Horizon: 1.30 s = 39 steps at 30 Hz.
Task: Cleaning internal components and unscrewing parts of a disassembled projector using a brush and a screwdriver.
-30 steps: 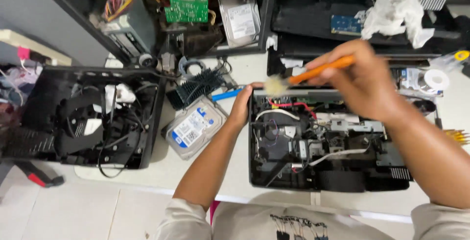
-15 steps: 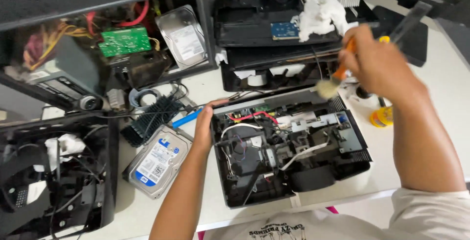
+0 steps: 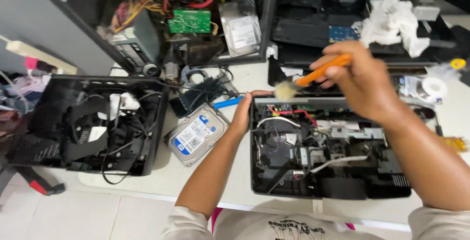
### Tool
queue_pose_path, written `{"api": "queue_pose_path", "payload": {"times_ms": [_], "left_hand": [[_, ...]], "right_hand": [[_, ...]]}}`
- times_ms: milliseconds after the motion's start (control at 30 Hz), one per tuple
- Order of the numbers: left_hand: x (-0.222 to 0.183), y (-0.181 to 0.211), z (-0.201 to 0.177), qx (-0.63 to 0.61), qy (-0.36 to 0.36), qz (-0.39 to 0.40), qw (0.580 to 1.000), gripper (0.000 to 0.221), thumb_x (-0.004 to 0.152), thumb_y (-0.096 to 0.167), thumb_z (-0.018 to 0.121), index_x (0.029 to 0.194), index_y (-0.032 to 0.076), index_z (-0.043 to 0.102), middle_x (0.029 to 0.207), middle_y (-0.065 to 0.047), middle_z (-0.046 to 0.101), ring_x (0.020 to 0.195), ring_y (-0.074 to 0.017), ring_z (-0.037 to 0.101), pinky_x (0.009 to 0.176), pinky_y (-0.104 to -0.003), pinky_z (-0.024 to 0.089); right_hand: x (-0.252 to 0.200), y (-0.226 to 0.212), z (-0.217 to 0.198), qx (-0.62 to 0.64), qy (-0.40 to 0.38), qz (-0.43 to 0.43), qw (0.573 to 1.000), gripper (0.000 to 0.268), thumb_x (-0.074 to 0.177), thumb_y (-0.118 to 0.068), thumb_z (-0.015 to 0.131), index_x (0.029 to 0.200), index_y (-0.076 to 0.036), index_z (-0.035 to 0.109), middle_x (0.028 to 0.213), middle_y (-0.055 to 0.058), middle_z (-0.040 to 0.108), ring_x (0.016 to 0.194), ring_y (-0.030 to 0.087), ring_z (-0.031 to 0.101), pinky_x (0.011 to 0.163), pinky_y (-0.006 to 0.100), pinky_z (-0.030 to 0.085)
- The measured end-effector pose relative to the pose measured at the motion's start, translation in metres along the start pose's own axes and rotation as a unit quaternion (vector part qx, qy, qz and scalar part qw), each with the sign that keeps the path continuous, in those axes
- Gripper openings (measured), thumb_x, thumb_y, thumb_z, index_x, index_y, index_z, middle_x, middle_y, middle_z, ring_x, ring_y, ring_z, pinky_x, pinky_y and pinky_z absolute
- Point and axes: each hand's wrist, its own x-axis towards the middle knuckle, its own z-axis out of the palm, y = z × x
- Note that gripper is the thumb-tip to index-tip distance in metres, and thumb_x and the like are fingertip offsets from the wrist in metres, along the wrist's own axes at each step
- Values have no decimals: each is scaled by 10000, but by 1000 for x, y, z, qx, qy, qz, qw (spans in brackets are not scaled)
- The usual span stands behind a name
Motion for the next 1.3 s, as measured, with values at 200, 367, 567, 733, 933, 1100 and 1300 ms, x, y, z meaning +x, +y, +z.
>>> {"api": "queue_pose_path", "payload": {"times_ms": [200,367,567,733,933,1100,1300], "left_hand": [[0,-8,8,9,37,72,997,656,1087,563,369,1211,15,707,1019,-152,733,965,-184,667,944,-370,533],[-9,9,22,34,24,65,997,714,1069,583,317,1222,15,723,1051,-153,734,991,-173,661,956,-336,524],[-6,24,13,56,16,-26,998,744,910,708,461,1212,72,701,1126,-124,749,1023,-259,736,892,-393,609],[-4,13,13,59,29,-21,998,704,922,670,472,1205,64,692,1193,-134,724,1072,-275,722,903,-404,606],[1,1,2,-10,19,15,1000,622,1015,571,446,1194,35,705,1044,-152,752,945,-241,730,861,-350,592],[4,-2,-3,20,6,16,1000,642,1037,596,397,1197,62,716,1025,-150,764,930,-222,739,868,-326,587],[-1,5,1,32,-11,3,999,685,1045,614,339,1236,54,683,1074,-161,752,937,-270,755,870,-368,611]], "right_hand": [[17,-19,31,-13,-43,66,997,148,1061,-114,554,1186,-40,526,878,112,790,743,289,791,723,402,612],[4,-5,-8,-108,-59,125,985,178,1074,-161,561,1223,-89,496,763,96,770,706,275,777,739,386,594],[-8,-6,-71,-149,-34,390,908,214,1139,-183,436,1304,-50,467,1057,213,729,881,329,740,775,431,625],[-48,11,-111,-360,-22,399,843,358,1085,-87,559,1438,-54,509,1164,295,730,963,501,674,812,562,513],[-45,11,-70,-236,96,-1,967,296,1234,158,458,1507,233,373,1373,394,391,1124,487,645,819,506,581],[-18,-12,-11,-64,45,112,991,283,1076,148,579,1340,108,484,1149,203,721,898,268,725,816,345,606],[-3,-28,33,-69,-156,70,983,305,984,-86,588,1265,-188,526,1228,35,756,1001,203,790,844,360,669]]}}
